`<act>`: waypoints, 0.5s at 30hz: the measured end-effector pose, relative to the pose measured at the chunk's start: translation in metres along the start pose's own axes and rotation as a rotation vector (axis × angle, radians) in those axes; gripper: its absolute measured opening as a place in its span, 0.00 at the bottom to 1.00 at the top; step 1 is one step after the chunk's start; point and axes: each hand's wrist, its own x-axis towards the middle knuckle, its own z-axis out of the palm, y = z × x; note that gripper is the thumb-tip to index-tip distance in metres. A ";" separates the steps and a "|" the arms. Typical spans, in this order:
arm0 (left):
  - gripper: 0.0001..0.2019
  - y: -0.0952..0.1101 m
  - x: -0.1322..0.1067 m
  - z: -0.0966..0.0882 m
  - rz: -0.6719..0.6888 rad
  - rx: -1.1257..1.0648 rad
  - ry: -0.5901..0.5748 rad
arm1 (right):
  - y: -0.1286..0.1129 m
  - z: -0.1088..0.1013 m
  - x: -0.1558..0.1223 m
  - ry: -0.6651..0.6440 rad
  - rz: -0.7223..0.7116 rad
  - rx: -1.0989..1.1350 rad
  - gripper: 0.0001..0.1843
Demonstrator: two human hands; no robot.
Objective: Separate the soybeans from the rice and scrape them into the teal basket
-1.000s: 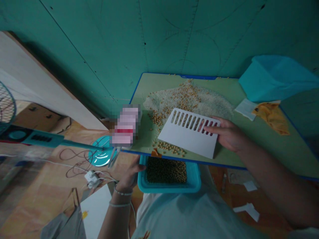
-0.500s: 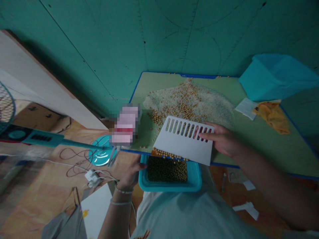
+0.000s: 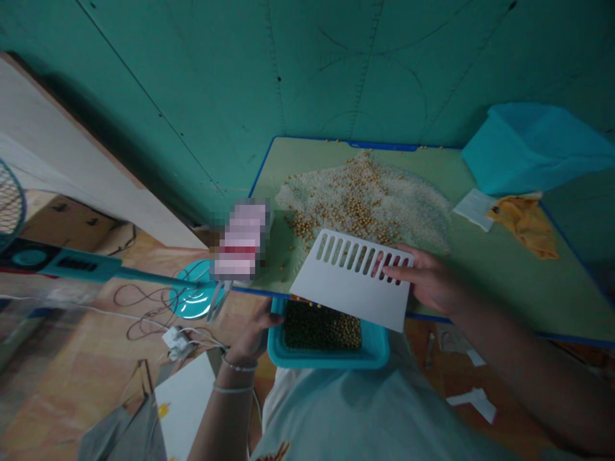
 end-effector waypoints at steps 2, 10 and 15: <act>0.20 0.000 0.000 0.000 0.011 0.000 -0.006 | 0.000 0.002 -0.002 -0.004 0.000 0.002 0.17; 0.20 0.004 -0.003 0.000 0.021 -0.026 -0.013 | -0.020 0.013 0.019 0.062 -0.122 0.053 0.17; 0.21 0.010 -0.007 -0.009 0.048 -0.030 0.037 | -0.040 0.018 0.055 0.069 -0.272 -0.036 0.15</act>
